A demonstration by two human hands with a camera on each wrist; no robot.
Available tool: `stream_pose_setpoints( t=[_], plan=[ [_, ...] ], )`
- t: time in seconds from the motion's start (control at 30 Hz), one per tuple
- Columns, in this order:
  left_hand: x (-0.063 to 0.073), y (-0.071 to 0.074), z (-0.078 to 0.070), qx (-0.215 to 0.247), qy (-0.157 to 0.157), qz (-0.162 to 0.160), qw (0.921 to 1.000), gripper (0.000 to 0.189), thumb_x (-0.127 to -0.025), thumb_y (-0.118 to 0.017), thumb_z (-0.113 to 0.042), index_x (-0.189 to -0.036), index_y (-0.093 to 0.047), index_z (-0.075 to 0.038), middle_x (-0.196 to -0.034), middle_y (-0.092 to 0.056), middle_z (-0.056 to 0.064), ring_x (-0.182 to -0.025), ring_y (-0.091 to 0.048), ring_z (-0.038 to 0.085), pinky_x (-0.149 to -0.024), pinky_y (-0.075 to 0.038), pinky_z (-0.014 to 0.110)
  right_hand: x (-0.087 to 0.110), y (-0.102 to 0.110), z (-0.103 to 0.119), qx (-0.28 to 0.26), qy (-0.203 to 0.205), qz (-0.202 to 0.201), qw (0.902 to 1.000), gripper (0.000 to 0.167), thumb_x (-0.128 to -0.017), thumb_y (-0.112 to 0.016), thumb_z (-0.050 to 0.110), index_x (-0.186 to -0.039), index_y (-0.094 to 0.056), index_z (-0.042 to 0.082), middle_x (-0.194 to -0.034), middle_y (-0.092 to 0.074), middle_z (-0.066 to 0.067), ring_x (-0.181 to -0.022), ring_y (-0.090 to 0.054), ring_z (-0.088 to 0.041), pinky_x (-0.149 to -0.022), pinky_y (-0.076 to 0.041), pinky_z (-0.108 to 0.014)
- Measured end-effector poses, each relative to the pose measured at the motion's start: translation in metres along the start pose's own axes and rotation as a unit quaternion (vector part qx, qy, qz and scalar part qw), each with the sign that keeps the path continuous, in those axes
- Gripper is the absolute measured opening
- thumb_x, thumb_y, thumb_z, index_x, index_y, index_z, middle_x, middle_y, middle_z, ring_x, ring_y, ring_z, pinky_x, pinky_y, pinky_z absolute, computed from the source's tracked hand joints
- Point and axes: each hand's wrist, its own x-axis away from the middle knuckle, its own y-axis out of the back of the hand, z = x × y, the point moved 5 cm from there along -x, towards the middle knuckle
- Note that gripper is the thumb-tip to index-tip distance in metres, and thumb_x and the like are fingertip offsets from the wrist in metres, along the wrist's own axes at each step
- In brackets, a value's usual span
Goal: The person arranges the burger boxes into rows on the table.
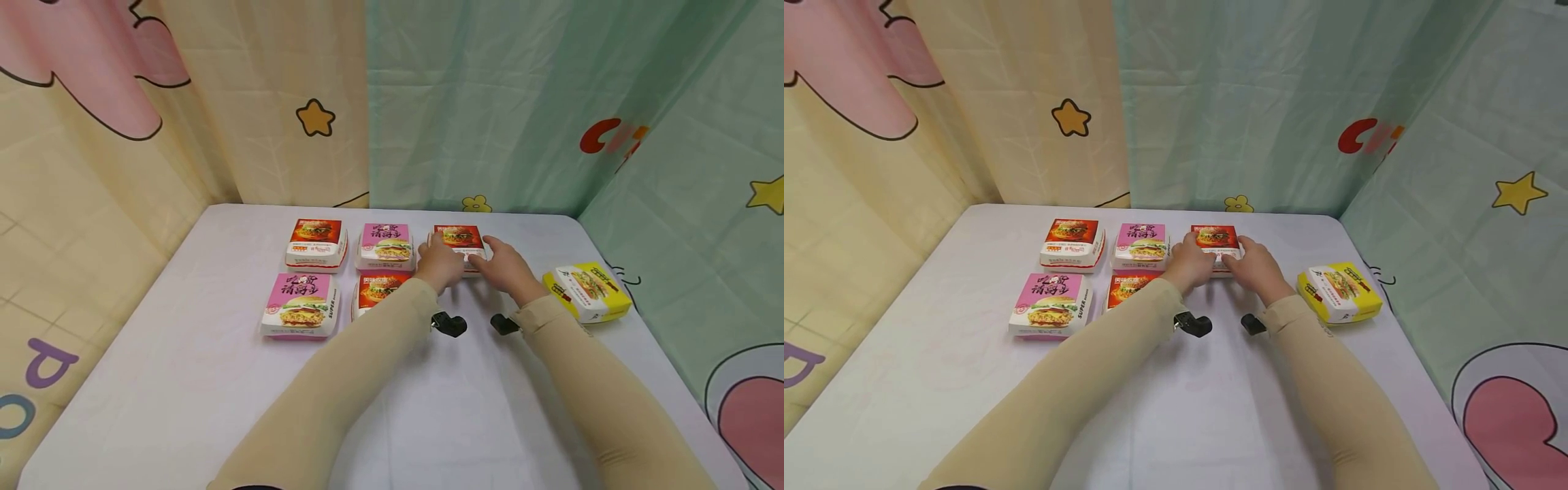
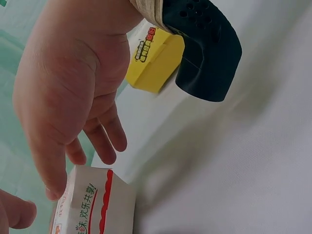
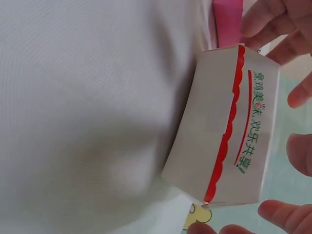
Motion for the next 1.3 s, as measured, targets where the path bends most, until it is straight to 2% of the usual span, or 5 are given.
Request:
stream_pose_setpoints(
  t=[0.43,0.6,0.77,0.97,1.3],
  plan=[
    [0.018,0.005,-0.019,-0.011,-0.055,-0.013,0.9983,0.066,-0.106,-0.06,-0.035,-0.164,-0.032,-0.02,-0.172,-0.022,0.014,-0.157,-0.026,0.033,-0.124,-0.036,0.053,0.023,0.016,0.008,0.022,0.0,-0.039,0.999,0.075,-0.106,-0.054,0.041,-0.163,-0.029,-0.001,-0.164,-0.035,-0.031,-0.152,-0.035,-0.048,-0.123,-0.033,-0.063],
    [0.024,0.004,-0.027,-0.035,-0.111,-0.035,0.9926,0.063,-0.105,-0.061,-0.032,-0.162,-0.037,-0.019,-0.166,-0.035,0.012,-0.153,-0.034,0.03,-0.123,-0.04,0.049,0.034,0.024,0.012,0.022,0.004,-0.053,0.9983,0.075,-0.106,-0.055,0.042,-0.162,-0.032,-0.001,-0.165,-0.035,-0.03,-0.154,-0.033,-0.047,-0.123,-0.033,-0.063],
    [0.029,0.0,-0.035,-0.066,-0.188,-0.059,0.9782,0.06,-0.104,-0.062,-0.031,-0.159,-0.042,-0.016,-0.158,-0.047,0.006,-0.147,-0.042,0.025,-0.123,-0.04,0.046,0.046,0.034,0.011,0.038,0.034,-0.089,0.9947,0.072,-0.107,-0.055,0.042,-0.16,-0.035,-0.003,-0.164,-0.036,-0.03,-0.153,-0.033,-0.048,-0.123,-0.032,-0.064],
    [0.036,-0.009,-0.039,-0.075,-0.244,-0.033,0.9663,0.06,-0.105,-0.061,-0.037,-0.159,-0.041,-0.019,-0.157,-0.049,0.002,-0.143,-0.046,0.02,-0.119,-0.046,0.042,0.06,0.052,-0.003,0.045,0.047,-0.12,0.9906,0.071,-0.107,-0.054,0.041,-0.159,-0.037,-0.005,-0.164,-0.035,-0.032,-0.15,-0.032,-0.054,-0.121,-0.031,-0.069],
    [0.049,-0.032,-0.046,-0.115,-0.277,0.006,0.9538,0.062,-0.105,-0.06,-0.04,-0.161,-0.04,-0.02,-0.161,-0.047,-0.002,-0.153,-0.04,0.018,-0.125,-0.037,0.038,0.072,0.075,-0.052,0.069,0.014,-0.122,0.99,0.071,-0.109,-0.049,0.039,-0.158,-0.033,-0.01,-0.164,-0.025,-0.04,-0.15,-0.024,-0.06,-0.119,-0.025,-0.076]
  ],
)
